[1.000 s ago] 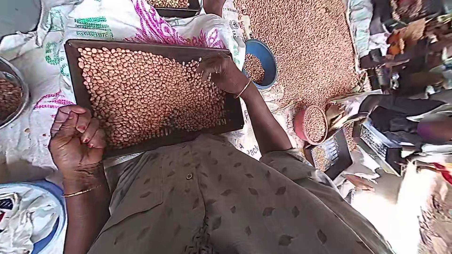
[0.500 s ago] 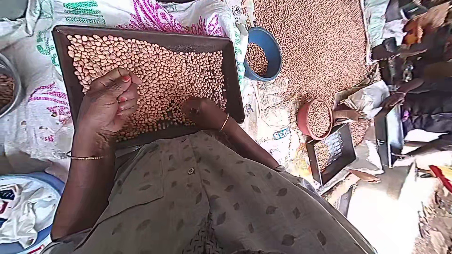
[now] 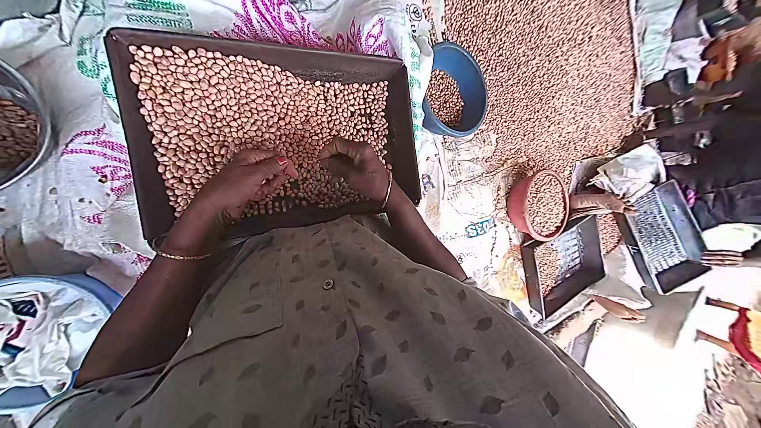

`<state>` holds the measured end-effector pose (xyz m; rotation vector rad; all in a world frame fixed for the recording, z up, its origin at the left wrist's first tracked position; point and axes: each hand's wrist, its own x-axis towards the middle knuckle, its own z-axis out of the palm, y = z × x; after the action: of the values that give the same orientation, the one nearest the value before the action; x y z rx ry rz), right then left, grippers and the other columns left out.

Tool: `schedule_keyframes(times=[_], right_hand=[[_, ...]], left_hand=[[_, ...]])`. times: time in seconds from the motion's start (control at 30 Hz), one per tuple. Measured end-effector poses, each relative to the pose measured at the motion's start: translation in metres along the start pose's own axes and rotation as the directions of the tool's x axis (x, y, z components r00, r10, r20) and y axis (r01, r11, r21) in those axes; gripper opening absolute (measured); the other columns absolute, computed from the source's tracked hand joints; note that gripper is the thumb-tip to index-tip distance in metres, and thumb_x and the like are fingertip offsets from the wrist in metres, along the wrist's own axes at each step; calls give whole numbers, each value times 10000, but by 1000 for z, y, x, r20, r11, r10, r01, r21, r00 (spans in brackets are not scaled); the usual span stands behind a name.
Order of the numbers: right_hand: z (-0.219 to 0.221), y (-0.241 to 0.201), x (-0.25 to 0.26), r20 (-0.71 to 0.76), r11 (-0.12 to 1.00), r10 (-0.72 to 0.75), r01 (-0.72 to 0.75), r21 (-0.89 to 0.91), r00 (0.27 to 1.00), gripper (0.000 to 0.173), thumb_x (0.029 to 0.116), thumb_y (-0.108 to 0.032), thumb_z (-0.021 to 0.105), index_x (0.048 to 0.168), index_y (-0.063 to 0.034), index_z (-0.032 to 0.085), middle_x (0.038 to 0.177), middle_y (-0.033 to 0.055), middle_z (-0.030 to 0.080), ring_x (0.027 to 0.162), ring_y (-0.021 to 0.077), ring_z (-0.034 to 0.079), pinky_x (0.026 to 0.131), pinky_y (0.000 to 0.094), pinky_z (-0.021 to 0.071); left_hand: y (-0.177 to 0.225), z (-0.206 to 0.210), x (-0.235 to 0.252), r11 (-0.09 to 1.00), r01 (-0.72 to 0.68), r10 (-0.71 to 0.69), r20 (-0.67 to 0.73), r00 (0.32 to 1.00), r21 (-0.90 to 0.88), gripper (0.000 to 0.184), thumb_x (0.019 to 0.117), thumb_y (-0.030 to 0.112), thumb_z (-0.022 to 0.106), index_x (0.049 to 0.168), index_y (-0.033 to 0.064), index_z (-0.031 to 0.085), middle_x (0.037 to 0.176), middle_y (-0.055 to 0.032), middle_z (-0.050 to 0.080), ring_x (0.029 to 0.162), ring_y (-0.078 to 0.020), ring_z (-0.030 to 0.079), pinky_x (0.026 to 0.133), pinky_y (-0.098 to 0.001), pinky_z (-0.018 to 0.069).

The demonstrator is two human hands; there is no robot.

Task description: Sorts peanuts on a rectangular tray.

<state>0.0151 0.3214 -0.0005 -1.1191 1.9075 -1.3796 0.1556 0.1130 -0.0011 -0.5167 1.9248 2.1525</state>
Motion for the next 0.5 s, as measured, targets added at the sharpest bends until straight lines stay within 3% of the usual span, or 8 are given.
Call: schedule_keyframes(times=[0.1, 0.17, 0.27, 0.37, 0.43, 0.5], right_hand=[[-3, -8, 0, 6, 950, 74, -73, 303, 997, 105, 982, 35, 578, 1054, 68, 647, 871, 65, 709, 724, 109, 705, 689, 293, 624], [-7, -7, -3, 24, 891, 159, -154, 427, 987, 111, 989, 36, 549, 1046, 27, 643, 870, 35, 715, 729, 112, 719, 709, 304, 638], [-13, 3, -10, 57, 875, 252, -252, 414, 966, 111, 980, 40, 531, 1042, 42, 623, 889, 68, 713, 765, 153, 730, 746, 337, 640], [-14, 4, -16, 109, 850, 326, -342, 401, 939, 106, 981, 60, 520, 1045, 48, 603, 909, 87, 712, 775, 167, 736, 748, 346, 643], [-14, 5, -16, 151, 823, 324, -357, 443, 934, 103, 979, 69, 524, 1040, 30, 597, 917, 81, 706, 782, 167, 732, 754, 349, 643], [-14, 6, -15, 161, 791, 283, -325, 519, 946, 117, 979, 71, 516, 1031, 16, 605, 899, 77, 714, 768, 166, 734, 746, 344, 643]], left_hand=[[-3, -5, -1, 999, -46, 46, 27, 999, -4, 323, 1100, 154, 418, 915, 104, 678, 547, 93, 386, 418, 11, 286, 388, -138, 232], [-8, -12, -5, 987, -126, 124, 26, 992, 95, 292, 1083, 132, 437, 918, 107, 677, 554, 98, 397, 424, 15, 301, 396, -134, 251], [-14, -22, -14, 930, -196, 206, -2, 978, 310, 271, 1062, 159, 486, 904, 114, 701, 625, 81, 504, 489, 0, 377, 461, -170, 311], [-16, -28, -25, 904, -173, 209, -51, 977, 391, 209, 1050, 156, 530, 922, 100, 686, 735, 60, 577, 605, 0, 467, 575, -193, 392], [-18, -32, -30, 911, -168, 213, -81, 974, 376, 195, 1052, 151, 530, 979, 103, 704, 742, 66, 578, 589, 4, 449, 557, -183, 377], [-20, -33, -34, 922, -178, 228, -111, 967, 344, 192, 1046, 163, 537, 956, 128, 702, 693, 86, 548, 538, 16, 412, 503, -161, 341]])
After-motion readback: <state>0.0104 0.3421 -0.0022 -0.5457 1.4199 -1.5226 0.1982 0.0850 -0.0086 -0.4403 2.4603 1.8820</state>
